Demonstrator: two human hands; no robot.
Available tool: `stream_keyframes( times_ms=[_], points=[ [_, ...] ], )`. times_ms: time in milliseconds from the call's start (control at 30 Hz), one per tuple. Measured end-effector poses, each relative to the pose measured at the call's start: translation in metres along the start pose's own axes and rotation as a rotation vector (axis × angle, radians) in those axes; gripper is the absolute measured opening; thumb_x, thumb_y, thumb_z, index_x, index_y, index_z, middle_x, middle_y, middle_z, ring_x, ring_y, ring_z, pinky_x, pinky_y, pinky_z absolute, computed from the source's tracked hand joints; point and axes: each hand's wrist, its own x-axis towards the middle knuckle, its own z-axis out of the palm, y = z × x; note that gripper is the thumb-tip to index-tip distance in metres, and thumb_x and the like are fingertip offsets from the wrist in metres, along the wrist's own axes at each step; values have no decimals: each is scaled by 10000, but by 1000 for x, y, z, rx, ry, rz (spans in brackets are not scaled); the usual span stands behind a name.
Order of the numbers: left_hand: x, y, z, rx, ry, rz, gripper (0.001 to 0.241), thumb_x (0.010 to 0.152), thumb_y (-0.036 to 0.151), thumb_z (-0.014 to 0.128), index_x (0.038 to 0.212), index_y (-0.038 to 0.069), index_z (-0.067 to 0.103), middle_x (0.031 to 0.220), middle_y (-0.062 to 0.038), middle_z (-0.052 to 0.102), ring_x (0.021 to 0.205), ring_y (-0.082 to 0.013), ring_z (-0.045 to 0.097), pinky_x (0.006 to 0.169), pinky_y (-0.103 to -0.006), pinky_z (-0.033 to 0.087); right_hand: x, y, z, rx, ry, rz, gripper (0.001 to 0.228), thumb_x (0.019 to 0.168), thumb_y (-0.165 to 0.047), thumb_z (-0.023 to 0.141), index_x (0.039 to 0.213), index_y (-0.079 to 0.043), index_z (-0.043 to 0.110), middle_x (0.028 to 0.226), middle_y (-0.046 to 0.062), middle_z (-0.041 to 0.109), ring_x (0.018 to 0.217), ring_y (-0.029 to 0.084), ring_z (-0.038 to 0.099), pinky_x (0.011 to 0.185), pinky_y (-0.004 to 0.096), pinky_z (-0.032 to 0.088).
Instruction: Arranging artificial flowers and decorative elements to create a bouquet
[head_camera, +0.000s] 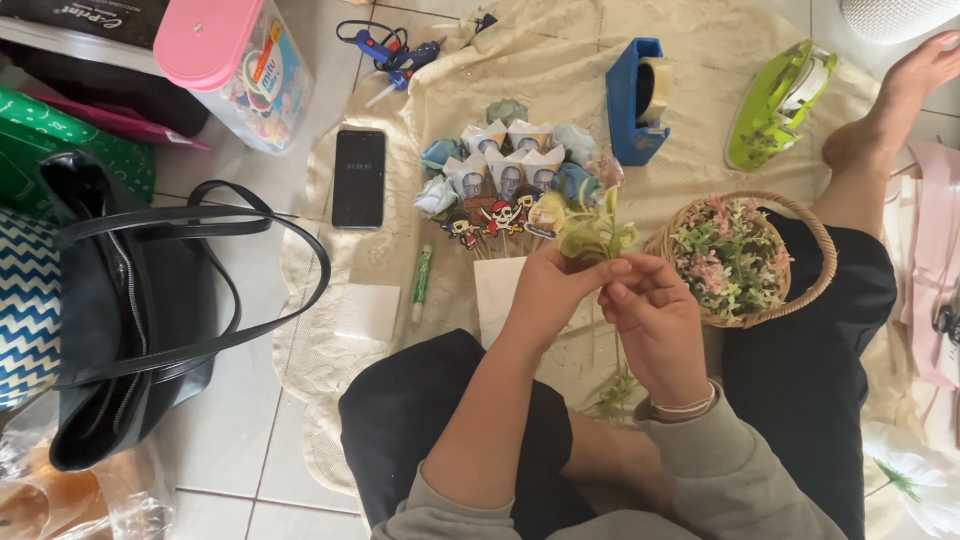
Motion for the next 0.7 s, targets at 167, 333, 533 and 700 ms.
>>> stream_keyframes(
  times_ms=[167,333,533,700],
  points=[
    [-5,15,1,-83,20,56,183,774,129,901,886,101,758,712,-34,726,617,-72,667,583,-211,545,-1,3,4,-47,33,-11,328,923,81,667,1237,18,600,940,158,728,771,250,737,614,241,553],
    [-8,33,0,5,62,6,159,758,153,900,834,104,769,637,-41,711,563,-62,640,533,-213,523,-1,16,-6,-75,30,62,60,973,28,658,1024,47,684,860,193,718,692,259,727,568,272,567],
    [-7,26,0,-80,-28,-5,221,779,136,895,955,58,788,800,-65,743,721,-88,661,735,-271,570,1,10,-3,-76,86,15,36,995,-26,655,969,-17,678,810,131,701,637,174,667,540,208,479],
    [-3,16,-3,-100,-29,-10,187,825,147,868,984,67,808,830,-54,746,809,-89,652,807,-268,549,5,14,-5,-86,95,28,62,1003,-35,651,956,-22,688,793,135,705,621,165,661,528,204,471]
  ],
)
